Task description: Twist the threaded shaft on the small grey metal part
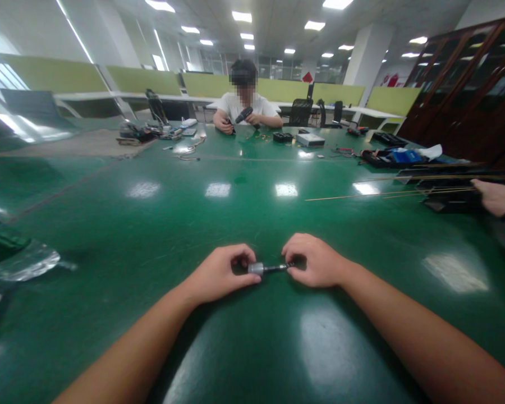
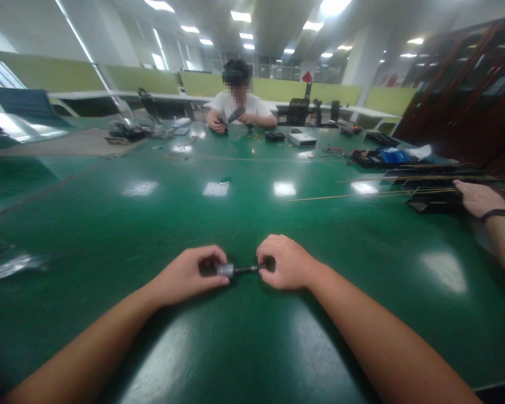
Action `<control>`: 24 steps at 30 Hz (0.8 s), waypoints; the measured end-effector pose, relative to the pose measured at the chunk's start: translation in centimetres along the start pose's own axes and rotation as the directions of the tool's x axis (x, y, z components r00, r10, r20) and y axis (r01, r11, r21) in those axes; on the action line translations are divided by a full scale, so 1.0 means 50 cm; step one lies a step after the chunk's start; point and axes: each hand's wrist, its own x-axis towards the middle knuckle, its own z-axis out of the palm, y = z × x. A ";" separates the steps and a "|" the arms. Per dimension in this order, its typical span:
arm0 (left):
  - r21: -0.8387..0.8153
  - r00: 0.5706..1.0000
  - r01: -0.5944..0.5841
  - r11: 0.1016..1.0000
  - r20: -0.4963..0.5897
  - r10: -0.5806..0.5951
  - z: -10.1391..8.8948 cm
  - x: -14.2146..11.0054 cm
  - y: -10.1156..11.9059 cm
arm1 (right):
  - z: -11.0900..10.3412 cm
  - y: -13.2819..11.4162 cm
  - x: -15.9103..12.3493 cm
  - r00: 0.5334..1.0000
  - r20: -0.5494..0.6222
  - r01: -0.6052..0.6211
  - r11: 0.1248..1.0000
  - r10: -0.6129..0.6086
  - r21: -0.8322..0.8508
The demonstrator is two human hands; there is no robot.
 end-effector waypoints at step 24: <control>0.003 1.000 0.006 1.000 0.004 -0.006 0.001 0.000 0.004 | 0.001 -0.001 -0.001 1.000 0.011 0.007 1.000 -0.007 0.015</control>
